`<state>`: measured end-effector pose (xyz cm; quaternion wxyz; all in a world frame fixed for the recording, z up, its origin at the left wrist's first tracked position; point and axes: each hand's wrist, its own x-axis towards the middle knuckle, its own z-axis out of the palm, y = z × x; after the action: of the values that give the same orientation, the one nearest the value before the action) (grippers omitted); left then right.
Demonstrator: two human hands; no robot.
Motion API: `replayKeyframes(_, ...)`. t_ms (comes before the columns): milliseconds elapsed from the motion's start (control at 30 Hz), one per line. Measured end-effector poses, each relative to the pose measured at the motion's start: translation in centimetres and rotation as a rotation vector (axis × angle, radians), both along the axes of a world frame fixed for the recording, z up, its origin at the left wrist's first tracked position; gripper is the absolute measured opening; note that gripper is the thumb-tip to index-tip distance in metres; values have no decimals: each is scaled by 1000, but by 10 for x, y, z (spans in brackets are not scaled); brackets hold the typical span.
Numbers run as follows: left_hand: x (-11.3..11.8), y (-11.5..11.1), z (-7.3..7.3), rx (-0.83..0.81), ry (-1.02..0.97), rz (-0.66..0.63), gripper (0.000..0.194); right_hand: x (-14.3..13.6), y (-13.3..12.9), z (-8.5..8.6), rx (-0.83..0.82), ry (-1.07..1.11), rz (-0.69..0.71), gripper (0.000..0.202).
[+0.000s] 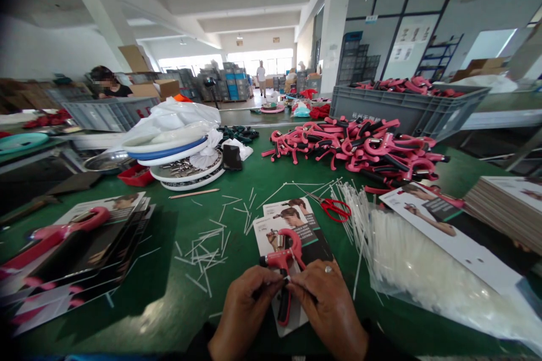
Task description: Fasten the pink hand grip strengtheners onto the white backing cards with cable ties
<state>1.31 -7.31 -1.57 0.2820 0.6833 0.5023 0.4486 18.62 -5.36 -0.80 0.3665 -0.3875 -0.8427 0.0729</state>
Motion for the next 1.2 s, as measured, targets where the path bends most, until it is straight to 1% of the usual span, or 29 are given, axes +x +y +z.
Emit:
replayKeyframes(167,1,0,0,3,-21,-28,10,1,-1,-2,-8,-4,7,9)
replayKeyframes(367,0,-1,2,10,-16,-17,10,1,-1,-3,-41,-13,5,9)
replayKeyframes(633,1,0,1,5,-56,-18,9,-1,0,3,37,-88,29,11)
replayKeyframes(733,3,3,0,-51,-102,-16,5,-2,2,5,31,-145,49,12)
replayKeyframes(800,4,5,-1,-101,-133,-18,8,0,4,6,-2,-173,75,12)
replayKeyframes(867,4,7,0,-110,-152,-43,10,3,5,9,-68,-181,114,12)
replayKeyframes(933,4,7,1,-97,-147,-60,8,6,5,15,-178,-152,139,12)
replayKeyframes(1000,5,7,2,-91,-121,-65,5,9,5,22,-321,-86,113,14)
replayKeyframes(1067,6,8,3,-75,-88,-79,4,11,5,28,-423,-33,85,16)
replayKeyframes(1133,7,8,4,-49,-61,-97,5,12,4,31,-438,-16,101,18)
replayKeyframes(1200,9,7,6,-36,-41,-111,6,12,3,31,-407,-6,129,18)
